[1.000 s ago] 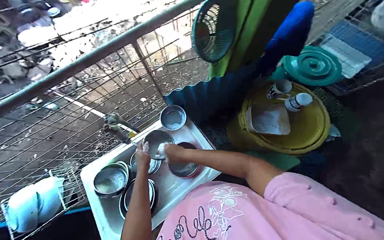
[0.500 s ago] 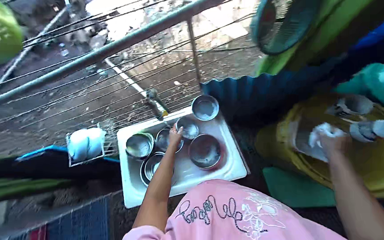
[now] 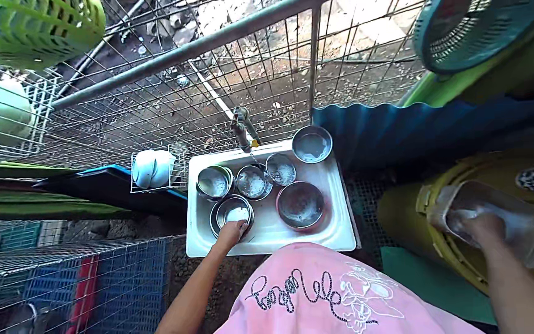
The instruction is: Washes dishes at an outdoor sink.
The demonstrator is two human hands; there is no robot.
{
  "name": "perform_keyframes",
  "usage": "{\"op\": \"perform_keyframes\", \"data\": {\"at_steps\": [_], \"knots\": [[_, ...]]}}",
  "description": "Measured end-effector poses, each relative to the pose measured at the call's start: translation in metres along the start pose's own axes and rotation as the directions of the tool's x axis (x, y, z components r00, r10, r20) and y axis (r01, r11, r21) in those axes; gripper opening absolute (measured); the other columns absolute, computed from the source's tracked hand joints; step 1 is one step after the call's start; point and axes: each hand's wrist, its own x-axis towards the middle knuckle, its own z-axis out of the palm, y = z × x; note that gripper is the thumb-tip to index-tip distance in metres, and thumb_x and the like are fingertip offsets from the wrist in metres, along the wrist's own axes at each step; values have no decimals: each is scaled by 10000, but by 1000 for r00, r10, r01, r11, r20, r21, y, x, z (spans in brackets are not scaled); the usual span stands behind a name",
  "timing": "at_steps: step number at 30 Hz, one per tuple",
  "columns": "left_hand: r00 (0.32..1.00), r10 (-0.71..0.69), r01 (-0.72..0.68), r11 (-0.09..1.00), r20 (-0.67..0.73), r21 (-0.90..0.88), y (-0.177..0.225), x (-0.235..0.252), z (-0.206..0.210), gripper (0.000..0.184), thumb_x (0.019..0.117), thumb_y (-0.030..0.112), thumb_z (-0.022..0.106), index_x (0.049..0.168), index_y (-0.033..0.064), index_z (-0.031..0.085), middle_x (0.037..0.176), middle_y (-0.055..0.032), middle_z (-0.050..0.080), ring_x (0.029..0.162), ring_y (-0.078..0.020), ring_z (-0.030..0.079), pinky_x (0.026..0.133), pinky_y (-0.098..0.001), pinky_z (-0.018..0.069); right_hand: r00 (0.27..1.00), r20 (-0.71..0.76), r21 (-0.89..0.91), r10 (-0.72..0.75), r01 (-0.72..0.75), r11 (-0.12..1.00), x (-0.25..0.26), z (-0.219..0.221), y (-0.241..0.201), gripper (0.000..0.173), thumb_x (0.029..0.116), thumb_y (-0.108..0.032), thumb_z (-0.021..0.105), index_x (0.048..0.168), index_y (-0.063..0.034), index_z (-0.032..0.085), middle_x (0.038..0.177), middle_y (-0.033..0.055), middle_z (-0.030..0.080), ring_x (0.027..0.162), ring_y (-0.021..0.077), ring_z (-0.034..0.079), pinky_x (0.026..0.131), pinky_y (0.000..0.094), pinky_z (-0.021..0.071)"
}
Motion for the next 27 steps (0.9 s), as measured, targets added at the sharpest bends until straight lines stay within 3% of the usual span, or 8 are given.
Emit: {"op": "perform_keyframes", "data": {"at_steps": [5, 7, 12, 16, 18, 20, 23, 27], "knots": [[965, 134, -144, 989, 226, 28, -17, 4, -15, 470, 1056, 99, 492, 1524, 67, 476, 1343, -235, 642, 1281, -407, 592, 1135, -574, 382, 962, -242, 217, 127, -74, 973, -8, -8, 5, 623, 1007, -332, 656, 1405, 123, 507, 1439, 348, 519, 1404, 430, 476, 1197, 528, 327], [948, 171, -199, 977, 269, 80, -19, 7, -22, 508, 1011, 71, 564, 1514, 64, 490, 1291, -227, 675, 1233, -407, 624, 1107, -579, 404, 961, -175, 258, 213, -164, 952, -4, 1, 1, 627, 997, -282, 663, 1443, 114, 469, 1473, 338, 491, 1425, 414, 454, 1202, 516, 322], [978, 163, -191, 952, 132, 239, -15, -1, -35, 404, 1003, 57, 512, 1391, 78, 623, 1245, -230, 684, 1201, -419, 632, 1044, -612, 446, 977, 118, -152, 179, -160, 975, 13, 26, -1, 597, 1025, -251, 614, 1474, 100, 438, 1507, 334, 457, 1452, 442, 412, 1189, 585, 328], [974, 226, -226, 965, 16, 131, -22, -10, -48, 383, 1005, 50, 496, 1358, 34, 644, 1256, -237, 680, 1229, -393, 624, 1082, -561, 431, 964, -163, 254, 210, -165, 953, -2, 7, 8, 580, 980, -124, 640, 1451, 143, 432, 1490, 365, 455, 1434, 442, 436, 1190, 546, 343], [970, 220, -232, 966, 106, 117, -31, -5, -41, 371, 995, 128, 605, 1343, 8, 647, 1304, -248, 652, 1282, -403, 583, 1125, -567, 397, 908, -268, 663, 321, -68, 746, -10, -1, 14, 648, 988, -95, 627, 1534, 91, 331, 1536, 272, 442, 1397, 290, 489, 1157, 385, 410], [962, 201, -231, 960, 182, 158, -36, 2, -35, 358, 995, 159, 622, 1319, 12, 663, 1289, -246, 664, 1264, -420, 596, 1111, -599, 402, 880, -262, 909, 396, 87, 407, -24, -16, 3, 523, 1049, -126, 517, 1533, -30, 342, 1309, 117, 550, 1030, 125, 593, 866, 291, 526], [941, 183, -255, 936, 284, 241, -39, 10, -32, 332, 1016, 167, 600, 1298, 5, 667, 1248, -262, 675, 1232, -447, 604, 1083, -630, 403, 936, -265, 948, 233, 298, -116, -51, -37, -13, 275, 1100, -157, 318, 1351, -80, 400, 1072, 58, 579, 902, 150, 638, 812, 353, 573], [930, 221, -311, 899, 294, 307, -44, 14, -28, 305, 1033, 146, 536, 1237, -29, 680, 1177, -291, 685, 1182, -475, 621, 1032, -650, 426, 956, -288, 925, -52, 264, -273, -95, -45, -79, 310, 1066, -179, 259, 1304, -124, 450, 1088, 73, 656, 960, 222, 688, 832, 426, 599]]}}
